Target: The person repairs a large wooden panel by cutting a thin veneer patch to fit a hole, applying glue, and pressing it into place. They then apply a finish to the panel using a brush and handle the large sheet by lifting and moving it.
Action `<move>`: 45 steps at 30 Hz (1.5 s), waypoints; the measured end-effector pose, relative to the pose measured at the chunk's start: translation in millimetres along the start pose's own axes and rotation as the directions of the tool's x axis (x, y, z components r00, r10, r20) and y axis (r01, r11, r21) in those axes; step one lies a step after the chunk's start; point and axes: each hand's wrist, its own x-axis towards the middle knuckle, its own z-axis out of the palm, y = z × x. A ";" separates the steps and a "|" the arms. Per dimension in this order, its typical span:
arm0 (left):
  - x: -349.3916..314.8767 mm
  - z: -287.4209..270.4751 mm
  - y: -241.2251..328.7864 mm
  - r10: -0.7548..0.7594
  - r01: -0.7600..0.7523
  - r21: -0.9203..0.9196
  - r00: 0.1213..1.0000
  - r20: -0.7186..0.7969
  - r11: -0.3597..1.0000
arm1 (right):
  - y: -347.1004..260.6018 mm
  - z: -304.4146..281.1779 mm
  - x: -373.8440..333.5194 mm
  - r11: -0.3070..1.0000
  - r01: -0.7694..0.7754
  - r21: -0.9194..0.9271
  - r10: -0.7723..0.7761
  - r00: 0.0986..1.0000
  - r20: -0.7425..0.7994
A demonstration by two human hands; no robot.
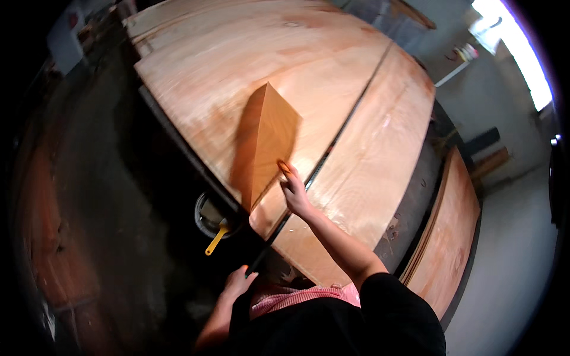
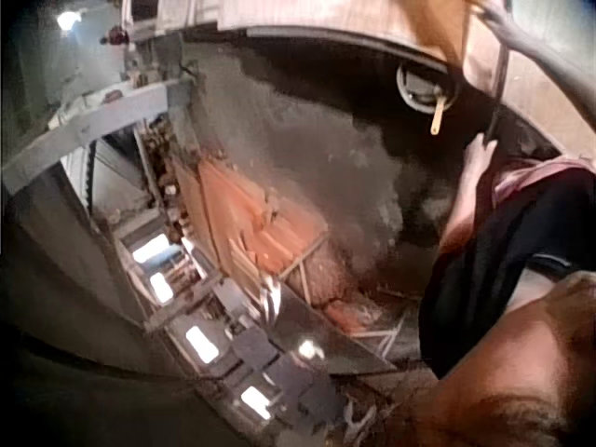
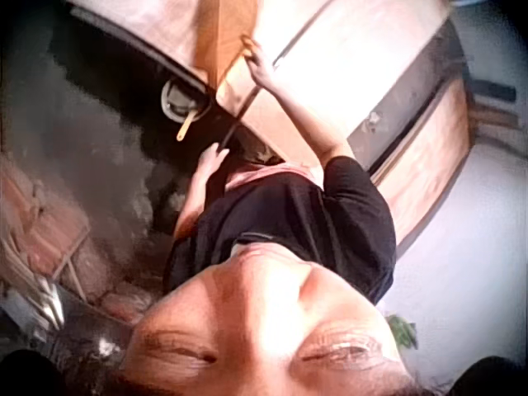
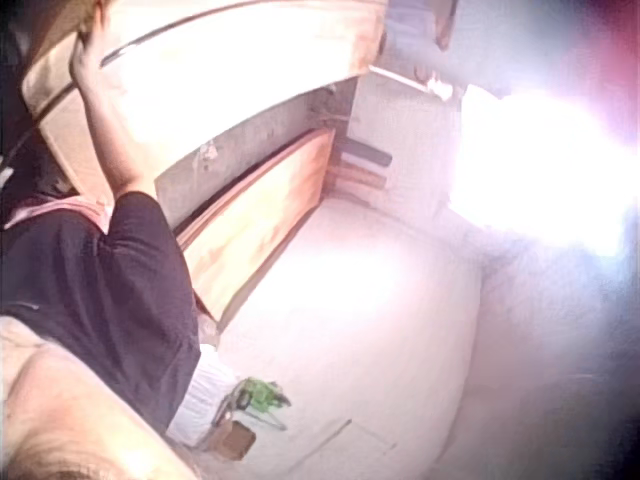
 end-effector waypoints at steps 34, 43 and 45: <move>68.9 -70.8 2.0 -0.023 -0.002 -0.186 0.991 -0.134 0.982 | -9.0 2.8 -260.1 0.368 -0.707 0.604 0.700 0.638 0.321; 72.5 -66.0 56.6 0.560 -0.378 0.443 0.714 -0.419 0.813 | 2.5 -25.3 -330.9 0.378 -0.680 0.628 0.836 0.542 0.085; 75.2 -44.2 95.8 0.684 -0.483 0.512 0.644 -0.341 0.710 | 9.8 -35.3 -351.9 0.401 -0.688 0.604 0.829 0.553 0.080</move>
